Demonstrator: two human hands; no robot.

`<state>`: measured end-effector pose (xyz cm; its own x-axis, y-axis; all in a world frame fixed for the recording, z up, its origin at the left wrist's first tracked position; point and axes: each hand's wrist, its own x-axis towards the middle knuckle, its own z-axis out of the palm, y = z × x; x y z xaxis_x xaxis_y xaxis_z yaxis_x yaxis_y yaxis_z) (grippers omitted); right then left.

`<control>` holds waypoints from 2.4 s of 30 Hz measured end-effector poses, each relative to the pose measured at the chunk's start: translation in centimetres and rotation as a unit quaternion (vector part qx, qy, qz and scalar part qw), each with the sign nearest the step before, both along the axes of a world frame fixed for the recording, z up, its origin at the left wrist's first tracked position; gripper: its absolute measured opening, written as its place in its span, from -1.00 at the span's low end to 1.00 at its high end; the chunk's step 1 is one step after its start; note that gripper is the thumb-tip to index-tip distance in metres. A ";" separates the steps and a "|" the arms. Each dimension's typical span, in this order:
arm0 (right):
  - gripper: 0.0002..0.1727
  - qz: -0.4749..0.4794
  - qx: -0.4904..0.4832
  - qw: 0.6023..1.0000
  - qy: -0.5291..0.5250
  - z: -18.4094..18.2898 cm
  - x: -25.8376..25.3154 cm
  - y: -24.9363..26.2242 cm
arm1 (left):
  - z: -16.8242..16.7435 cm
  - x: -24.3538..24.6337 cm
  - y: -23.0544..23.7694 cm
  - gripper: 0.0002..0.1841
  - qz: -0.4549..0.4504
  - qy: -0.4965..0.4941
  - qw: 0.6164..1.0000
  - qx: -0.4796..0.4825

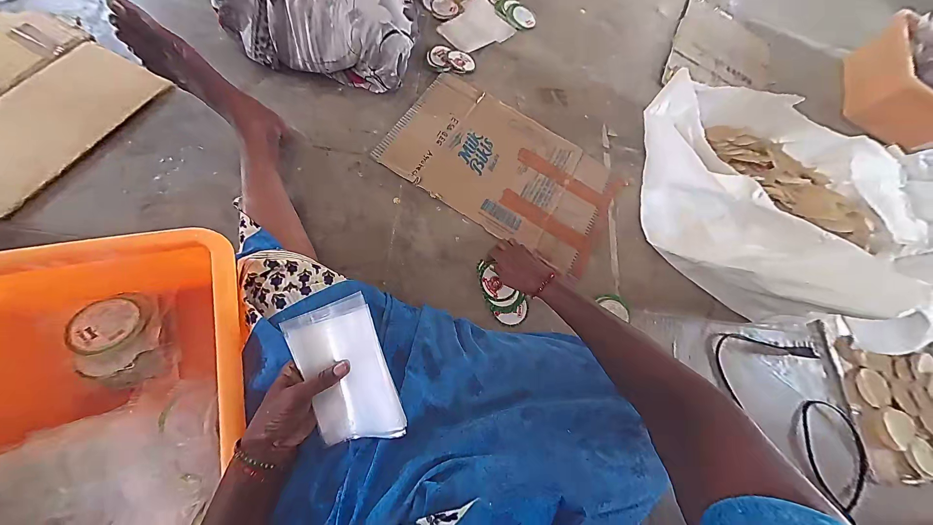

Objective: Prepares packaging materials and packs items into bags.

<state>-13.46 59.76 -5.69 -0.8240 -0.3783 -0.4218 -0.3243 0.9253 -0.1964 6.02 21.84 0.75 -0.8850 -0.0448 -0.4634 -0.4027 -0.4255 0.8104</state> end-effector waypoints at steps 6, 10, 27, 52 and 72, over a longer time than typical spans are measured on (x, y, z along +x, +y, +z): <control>-0.11 -0.057 -0.040 0.998 0.000 -0.8 4.9 3.0 | -0.2 0.0 0.2 -0.71 -0.012 0.010 1.000 -0.021; 0.18 -0.085 0.009 0.996 0.026 -2.2 5.8 3.4 | -0.2 0.1 0.4 -0.69 -0.011 0.015 0.999 -0.031; -0.14 -0.110 0.032 0.991 -0.065 -1.9 8.0 2.1 | -0.7 0.2 0.2 -0.69 -0.010 0.026 0.999 -0.036; -0.60 -0.157 -0.074 0.978 -0.116 2.0 14.5 0.5 | -0.5 0.8 0.2 -0.69 -0.001 0.039 0.998 -0.042; -0.45 -0.294 -0.045 0.945 -0.133 1.4 14.3 -0.6 | -0.1 0.9 0.6 -0.71 -0.003 0.037 0.997 -0.069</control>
<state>0.80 59.14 -4.34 -0.7724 0.0687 -0.6314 0.3133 0.9059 -0.2848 6.96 22.41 0.62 -0.9172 -0.0972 -0.3864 -0.3420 -0.3058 0.8886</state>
